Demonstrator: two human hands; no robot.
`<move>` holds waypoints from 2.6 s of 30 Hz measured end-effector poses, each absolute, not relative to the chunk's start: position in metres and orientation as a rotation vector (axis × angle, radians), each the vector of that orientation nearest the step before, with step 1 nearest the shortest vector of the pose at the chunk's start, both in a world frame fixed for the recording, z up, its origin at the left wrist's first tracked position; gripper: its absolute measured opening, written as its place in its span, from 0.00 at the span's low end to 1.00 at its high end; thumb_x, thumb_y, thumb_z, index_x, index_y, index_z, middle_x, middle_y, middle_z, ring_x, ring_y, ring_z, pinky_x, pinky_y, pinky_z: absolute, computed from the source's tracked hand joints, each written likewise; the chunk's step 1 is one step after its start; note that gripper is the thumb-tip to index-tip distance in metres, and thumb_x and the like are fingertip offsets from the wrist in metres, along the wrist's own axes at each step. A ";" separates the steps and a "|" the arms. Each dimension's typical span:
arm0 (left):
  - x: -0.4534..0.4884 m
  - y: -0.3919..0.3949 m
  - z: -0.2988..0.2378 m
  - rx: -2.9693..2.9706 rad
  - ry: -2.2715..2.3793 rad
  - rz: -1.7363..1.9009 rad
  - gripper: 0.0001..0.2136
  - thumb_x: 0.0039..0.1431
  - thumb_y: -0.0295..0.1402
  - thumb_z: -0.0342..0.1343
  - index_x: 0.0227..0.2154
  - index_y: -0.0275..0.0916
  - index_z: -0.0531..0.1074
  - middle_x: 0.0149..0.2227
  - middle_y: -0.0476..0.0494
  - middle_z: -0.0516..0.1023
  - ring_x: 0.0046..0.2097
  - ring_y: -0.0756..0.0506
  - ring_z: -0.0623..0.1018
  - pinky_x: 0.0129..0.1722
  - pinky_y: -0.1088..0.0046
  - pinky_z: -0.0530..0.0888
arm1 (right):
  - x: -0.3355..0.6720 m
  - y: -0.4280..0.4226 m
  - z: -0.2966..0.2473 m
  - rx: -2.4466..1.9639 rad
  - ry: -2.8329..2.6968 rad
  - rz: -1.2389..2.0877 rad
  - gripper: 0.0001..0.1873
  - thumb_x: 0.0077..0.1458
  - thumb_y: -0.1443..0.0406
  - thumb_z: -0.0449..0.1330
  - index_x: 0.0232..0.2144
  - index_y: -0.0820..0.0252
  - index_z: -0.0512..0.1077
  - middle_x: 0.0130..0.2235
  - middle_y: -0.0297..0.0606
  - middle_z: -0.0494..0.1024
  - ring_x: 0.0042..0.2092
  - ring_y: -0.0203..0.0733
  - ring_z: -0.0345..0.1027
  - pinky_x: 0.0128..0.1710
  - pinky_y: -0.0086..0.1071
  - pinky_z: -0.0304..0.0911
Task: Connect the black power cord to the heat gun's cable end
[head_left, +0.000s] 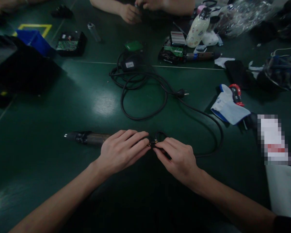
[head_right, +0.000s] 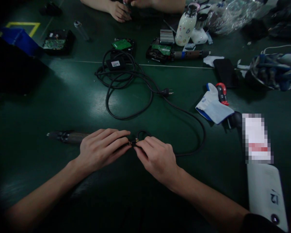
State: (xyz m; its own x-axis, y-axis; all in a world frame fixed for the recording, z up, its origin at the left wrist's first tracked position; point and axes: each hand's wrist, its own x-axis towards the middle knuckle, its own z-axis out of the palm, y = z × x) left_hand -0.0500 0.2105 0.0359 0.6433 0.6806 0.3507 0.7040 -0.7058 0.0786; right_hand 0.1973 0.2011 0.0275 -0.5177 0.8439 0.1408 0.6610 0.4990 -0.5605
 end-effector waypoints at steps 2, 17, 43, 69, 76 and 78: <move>-0.050 0.211 0.037 -2.805 -1.179 -0.575 0.13 0.66 0.39 0.62 0.51 0.44 0.76 0.57 0.48 0.81 0.49 0.44 0.81 0.41 0.64 0.74 | 0.197 0.201 0.027 -1.248 -2.348 0.624 0.08 0.72 0.63 0.58 0.43 0.57 0.78 0.40 0.38 0.82 0.41 0.40 0.75 0.39 0.33 0.66; -0.050 0.211 0.037 -2.822 -1.160 -0.572 0.11 0.66 0.36 0.62 0.50 0.45 0.76 0.57 0.51 0.80 0.48 0.44 0.80 0.41 0.64 0.73 | 0.197 0.200 0.025 -1.244 -2.349 0.607 0.08 0.72 0.63 0.58 0.44 0.57 0.77 0.40 0.38 0.82 0.41 0.40 0.75 0.39 0.33 0.65; -0.051 0.211 0.035 -2.783 -1.154 -0.541 0.10 0.67 0.36 0.61 0.49 0.44 0.77 0.56 0.47 0.81 0.49 0.44 0.81 0.41 0.65 0.74 | 0.197 0.201 0.028 -1.244 -2.352 0.614 0.07 0.71 0.63 0.59 0.44 0.57 0.77 0.40 0.37 0.82 0.41 0.40 0.76 0.39 0.33 0.66; -0.051 0.211 0.036 -2.797 -1.165 -0.546 0.10 0.67 0.38 0.62 0.49 0.43 0.76 0.57 0.51 0.80 0.49 0.44 0.80 0.42 0.64 0.73 | 0.198 0.201 0.026 -1.242 -2.347 0.615 0.08 0.72 0.62 0.58 0.44 0.57 0.77 0.40 0.36 0.81 0.41 0.39 0.75 0.38 0.33 0.63; -0.051 0.211 0.035 -2.820 -1.139 -0.551 0.11 0.66 0.37 0.62 0.50 0.44 0.76 0.58 0.51 0.80 0.49 0.44 0.80 0.42 0.65 0.73 | 0.197 0.201 0.026 -1.240 -2.345 0.625 0.08 0.72 0.62 0.57 0.44 0.57 0.76 0.41 0.36 0.81 0.41 0.40 0.75 0.40 0.33 0.64; -0.051 0.211 0.035 -2.792 -1.151 -0.549 0.11 0.67 0.37 0.62 0.49 0.43 0.77 0.58 0.50 0.80 0.49 0.44 0.80 0.42 0.65 0.73 | 0.197 0.201 0.025 -1.235 -2.348 0.621 0.08 0.72 0.62 0.57 0.44 0.57 0.76 0.40 0.36 0.81 0.41 0.40 0.75 0.39 0.33 0.64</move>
